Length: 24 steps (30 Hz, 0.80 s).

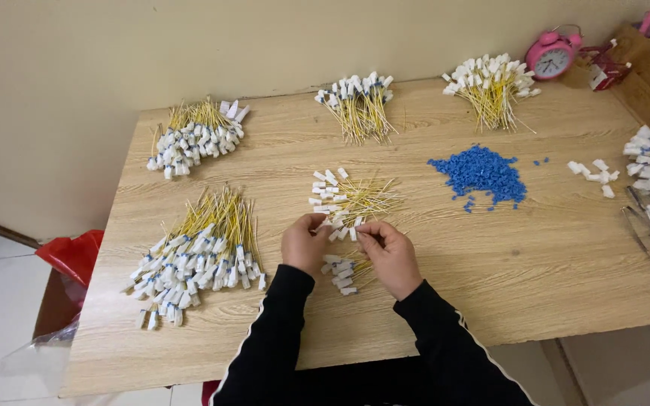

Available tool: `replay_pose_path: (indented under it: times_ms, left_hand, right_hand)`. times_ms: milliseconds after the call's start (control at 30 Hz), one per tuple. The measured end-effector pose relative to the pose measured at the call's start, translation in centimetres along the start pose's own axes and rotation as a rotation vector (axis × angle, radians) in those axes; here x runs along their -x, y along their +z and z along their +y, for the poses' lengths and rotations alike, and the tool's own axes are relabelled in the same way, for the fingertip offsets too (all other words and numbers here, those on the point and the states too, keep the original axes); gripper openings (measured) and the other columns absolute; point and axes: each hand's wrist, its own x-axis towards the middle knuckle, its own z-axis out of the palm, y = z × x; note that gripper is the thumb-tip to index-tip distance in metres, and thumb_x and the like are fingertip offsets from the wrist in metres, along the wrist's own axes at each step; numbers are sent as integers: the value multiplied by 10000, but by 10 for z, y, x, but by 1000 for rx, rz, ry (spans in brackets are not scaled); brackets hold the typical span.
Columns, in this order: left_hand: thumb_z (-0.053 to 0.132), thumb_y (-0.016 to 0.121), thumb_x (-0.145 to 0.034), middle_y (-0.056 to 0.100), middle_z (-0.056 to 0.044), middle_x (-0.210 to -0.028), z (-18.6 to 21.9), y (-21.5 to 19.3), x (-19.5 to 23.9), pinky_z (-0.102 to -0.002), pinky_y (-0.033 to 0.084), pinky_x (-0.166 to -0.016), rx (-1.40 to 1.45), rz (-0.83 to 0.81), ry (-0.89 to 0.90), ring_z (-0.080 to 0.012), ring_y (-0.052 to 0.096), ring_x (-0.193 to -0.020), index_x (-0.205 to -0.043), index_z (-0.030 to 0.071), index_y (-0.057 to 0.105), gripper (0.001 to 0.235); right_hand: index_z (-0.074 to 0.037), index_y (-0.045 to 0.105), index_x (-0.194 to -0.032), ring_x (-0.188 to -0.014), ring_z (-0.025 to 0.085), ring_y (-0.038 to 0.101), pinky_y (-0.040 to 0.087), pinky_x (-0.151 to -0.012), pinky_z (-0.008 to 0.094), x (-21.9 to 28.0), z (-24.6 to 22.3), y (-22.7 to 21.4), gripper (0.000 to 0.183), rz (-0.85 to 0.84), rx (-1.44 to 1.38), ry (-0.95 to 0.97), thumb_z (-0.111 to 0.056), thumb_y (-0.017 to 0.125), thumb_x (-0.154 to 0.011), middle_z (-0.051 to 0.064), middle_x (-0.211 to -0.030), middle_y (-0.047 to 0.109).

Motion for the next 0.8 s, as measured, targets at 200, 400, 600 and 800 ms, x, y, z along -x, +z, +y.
replay_pose_path:
  times_ms: [200, 400, 600, 800]
  left_hand:
    - [227, 745, -781, 733, -18, -1010, -17, 9, -19, -321, 553, -770, -61, 15, 79, -192, 707, -898, -1063, 218, 738, 283]
    - [80, 751, -798, 731, -124, -973, 11, 4, 3, -275, 567, -712, 493, -49, 138, -148, 664, -826, -1098, 81, 725, 301]
    - [43, 796, -765, 709, -81, -929, 20, 22, 36, -207, 568, -697, 806, -160, 88, -107, 641, -781, -1108, 4, 684, 363]
    - [-9, 826, -711, 725, -93, -857, 39, 20, 70, -237, 592, -668, 904, -111, 106, -126, 685, -742, -1046, -7, 710, 355]
  right_hand:
    - [-4, 666, -1040, -664, 112, 614, 556, -574, 202, 0, 25, -18, 160, 55, -23, 64, -90, 652, -906, 85, -751, 641]
    - [38, 638, -1051, -596, 127, 595, 539, -542, 221, 5, 0, -15, 159, 83, -61, 5, -48, 621, -917, 102, -667, 605]
    - [14, 675, -1008, -640, 121, 627, 552, -571, 222, 2, -22, -2, 121, 85, -76, -90, -20, 651, -895, 107, -704, 651]
    - [21, 699, -986, -626, 111, 609, 549, -564, 232, 15, -58, 3, 114, 90, -130, -88, -33, 661, -892, 109, -700, 656]
